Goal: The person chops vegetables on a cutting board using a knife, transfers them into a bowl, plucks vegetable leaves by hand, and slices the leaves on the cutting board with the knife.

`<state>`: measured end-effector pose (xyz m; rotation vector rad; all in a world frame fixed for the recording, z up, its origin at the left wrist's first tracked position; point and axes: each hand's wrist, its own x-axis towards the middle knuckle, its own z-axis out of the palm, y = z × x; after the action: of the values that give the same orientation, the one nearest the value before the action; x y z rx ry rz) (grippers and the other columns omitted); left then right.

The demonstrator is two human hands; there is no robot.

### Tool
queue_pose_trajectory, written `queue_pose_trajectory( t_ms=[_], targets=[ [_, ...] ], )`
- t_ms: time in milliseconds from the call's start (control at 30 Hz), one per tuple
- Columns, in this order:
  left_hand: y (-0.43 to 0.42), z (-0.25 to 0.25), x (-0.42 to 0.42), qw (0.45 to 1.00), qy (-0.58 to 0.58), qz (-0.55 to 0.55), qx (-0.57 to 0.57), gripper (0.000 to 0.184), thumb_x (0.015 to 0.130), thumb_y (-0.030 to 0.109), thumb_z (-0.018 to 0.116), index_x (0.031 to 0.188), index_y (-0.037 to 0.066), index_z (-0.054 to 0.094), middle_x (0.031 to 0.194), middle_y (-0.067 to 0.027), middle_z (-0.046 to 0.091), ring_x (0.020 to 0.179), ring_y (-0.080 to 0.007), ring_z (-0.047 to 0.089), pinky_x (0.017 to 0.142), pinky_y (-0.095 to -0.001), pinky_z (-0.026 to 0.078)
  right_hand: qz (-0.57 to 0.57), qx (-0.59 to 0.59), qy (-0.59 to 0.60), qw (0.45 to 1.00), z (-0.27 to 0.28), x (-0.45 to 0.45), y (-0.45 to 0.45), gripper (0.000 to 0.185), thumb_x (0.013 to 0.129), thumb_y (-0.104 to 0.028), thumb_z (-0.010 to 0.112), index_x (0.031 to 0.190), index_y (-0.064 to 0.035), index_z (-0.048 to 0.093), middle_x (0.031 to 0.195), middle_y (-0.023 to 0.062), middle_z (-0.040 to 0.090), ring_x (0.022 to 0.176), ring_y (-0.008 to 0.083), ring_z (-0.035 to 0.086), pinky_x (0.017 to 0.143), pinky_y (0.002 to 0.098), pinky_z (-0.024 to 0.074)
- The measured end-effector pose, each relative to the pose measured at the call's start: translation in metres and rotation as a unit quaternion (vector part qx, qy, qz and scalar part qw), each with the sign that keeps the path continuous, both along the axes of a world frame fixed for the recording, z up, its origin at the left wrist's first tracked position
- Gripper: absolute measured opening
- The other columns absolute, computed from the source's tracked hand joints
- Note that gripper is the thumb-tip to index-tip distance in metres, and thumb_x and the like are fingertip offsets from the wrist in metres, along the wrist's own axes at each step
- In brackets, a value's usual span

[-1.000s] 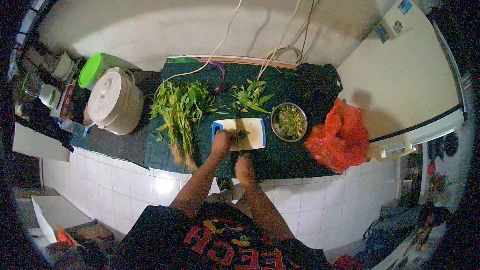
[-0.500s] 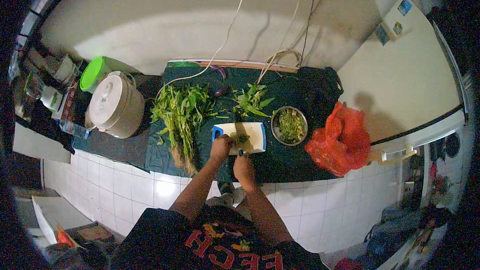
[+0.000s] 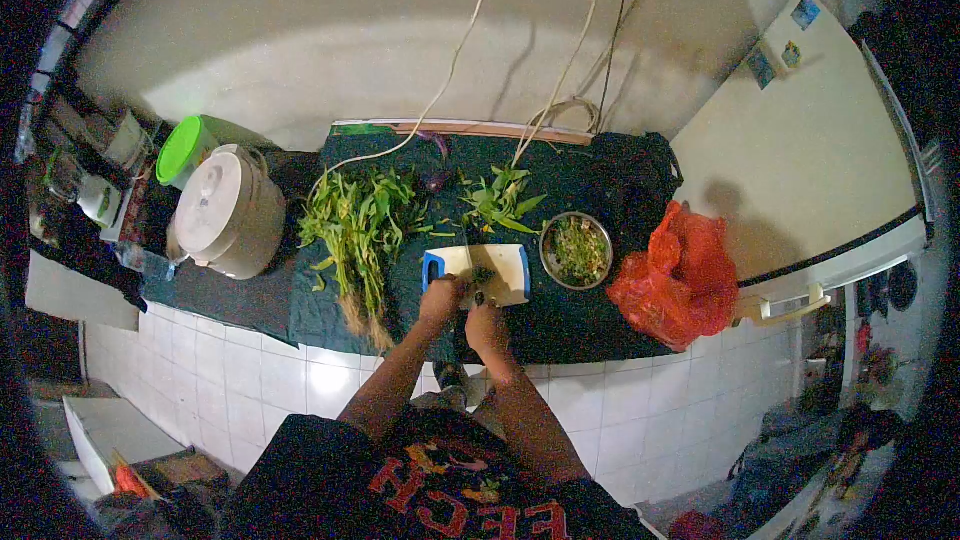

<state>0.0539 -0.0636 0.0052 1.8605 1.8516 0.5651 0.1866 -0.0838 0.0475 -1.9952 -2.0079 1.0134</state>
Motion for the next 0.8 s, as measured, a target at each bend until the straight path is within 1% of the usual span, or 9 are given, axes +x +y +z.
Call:
queue_pose_trajectory(
  t_ms=[67, 200, 267, 367, 500, 567, 600, 667, 800],
  targets=[
    [0.0, 0.013, 0.004, 0.997, -0.02, 0.066, -0.034, 0.02, 0.085, 0.008, 0.055, 0.095, 0.005, 0.072, 0.095, -0.0203, 0.068, 0.082, -0.0398, 0.068, 0.071, -0.048, 0.057, 0.031, 0.006, -0.019, 0.999, -0.006, 0.004, -0.007, 0.036, 0.099, -0.025, 0.048, 0.106, 0.0107, 0.048, 0.085, 0.033, 0.064, 0.082, 0.0497, 0.064, 0.072, 0.0543, 0.0527],
    [0.01, -0.048, 0.0, 0.995, -0.045, 0.091, -0.024, 0.02, 0.084, 0.008, 0.057, 0.094, 0.002, 0.073, 0.091, -0.023, 0.069, 0.083, -0.0406, 0.069, 0.072, -0.0491, 0.057, -0.05, 0.011, -0.013, 0.999, -0.032, 0.003, -0.037, 0.036, 0.098, -0.024, 0.049, 0.105, 0.0107, 0.049, 0.084, 0.032, 0.065, 0.081, 0.0493, 0.064, 0.071, 0.0541, 0.0528],
    [0.013, -0.066, -0.003, 0.995, -0.04, 0.082, -0.036, 0.019, 0.081, 0.014, 0.062, 0.095, 0.007, 0.073, 0.091, -0.0197, 0.069, 0.082, -0.0376, 0.068, 0.074, -0.0477, 0.056, -0.028, -0.001, 0.007, 1.0, -0.015, 0.002, -0.026, 0.036, 0.099, -0.028, 0.046, 0.099, 0.005, 0.062, 0.09, 0.0297, 0.067, 0.087, 0.0461, 0.067, 0.075, 0.0541, 0.0532],
    [0.014, -0.031, 0.0, 0.989, -0.041, 0.119, -0.074, 0.017, 0.081, 0.015, 0.063, 0.091, 0.008, 0.074, 0.088, -0.0191, 0.069, 0.081, -0.0379, 0.068, 0.075, -0.0475, 0.055, 0.023, -0.016, -0.021, 0.999, 0.02, -0.006, -0.002, 0.035, 0.098, -0.027, 0.047, 0.101, 0.0057, 0.06, 0.092, 0.0301, 0.067, 0.086, 0.0463, 0.066, 0.074, 0.0541, 0.0532],
    [0.016, -0.037, -0.005, 0.995, -0.044, 0.084, -0.017, 0.016, 0.082, 0.017, 0.064, 0.089, 0.007, 0.074, 0.086, -0.0189, 0.069, 0.08, -0.0378, 0.068, 0.076, -0.048, 0.055, 0.032, 0.013, -0.005, 0.999, -0.004, -0.003, -0.016, 0.033, 0.098, -0.023, 0.047, 0.097, 0.0053, 0.063, 0.092, 0.0296, 0.067, 0.086, 0.0463, 0.066, 0.073, 0.0545, 0.0531],
    [0.014, -0.031, -0.004, 0.989, -0.054, 0.118, -0.068, 0.017, 0.082, 0.017, 0.065, 0.092, 0.008, 0.074, 0.088, -0.0185, 0.07, 0.082, -0.0384, 0.068, 0.077, -0.0493, 0.054, -0.069, -0.001, 0.032, 0.997, -0.017, -0.002, -0.033, 0.034, 0.098, -0.024, 0.046, 0.095, 0.0048, 0.065, 0.092, 0.029, 0.067, 0.087, 0.0456, 0.066, 0.073, 0.0549, 0.0531],
    [0.013, -0.029, -0.003, 0.989, -0.054, 0.119, -0.069, 0.017, 0.082, 0.017, 0.065, 0.092, 0.008, 0.074, 0.088, -0.0185, 0.07, 0.082, -0.0384, 0.068, 0.077, -0.0493, 0.054, -0.067, -0.003, 0.032, 0.997, -0.025, -0.002, -0.032, 0.034, 0.098, -0.024, 0.046, 0.095, 0.0048, 0.065, 0.092, 0.029, 0.067, 0.087, 0.0456, 0.066, 0.073, 0.0549, 0.0531],
    [0.014, -0.026, -0.003, 0.994, -0.006, 0.096, -0.055, 0.017, 0.082, 0.017, 0.065, 0.093, 0.007, 0.073, 0.094, -0.0183, 0.068, 0.09, -0.0387, 0.065, 0.079, -0.0486, 0.054, -0.05, -0.002, 0.056, 0.997, -0.042, 0.001, -0.027, 0.036, 0.098, -0.024, 0.048, 0.097, 0.0117, 0.052, 0.083, 0.036, 0.063, 0.084, 0.0492, 0.065, 0.071, 0.0548, 0.0523],
    [0.007, -0.044, -0.001, 0.996, 0.004, 0.077, -0.032, 0.019, 0.083, 0.015, 0.064, 0.097, 0.006, 0.072, 0.099, -0.0174, 0.065, 0.097, -0.0381, 0.061, 0.081, -0.0467, 0.053, 0.058, 0.013, 0.01, 0.998, 0.0, -0.004, -0.001, 0.036, 0.099, -0.024, 0.047, 0.097, 0.0113, 0.051, 0.082, 0.0356, 0.063, 0.083, 0.0487, 0.065, 0.071, 0.055, 0.0525]
  ],
)
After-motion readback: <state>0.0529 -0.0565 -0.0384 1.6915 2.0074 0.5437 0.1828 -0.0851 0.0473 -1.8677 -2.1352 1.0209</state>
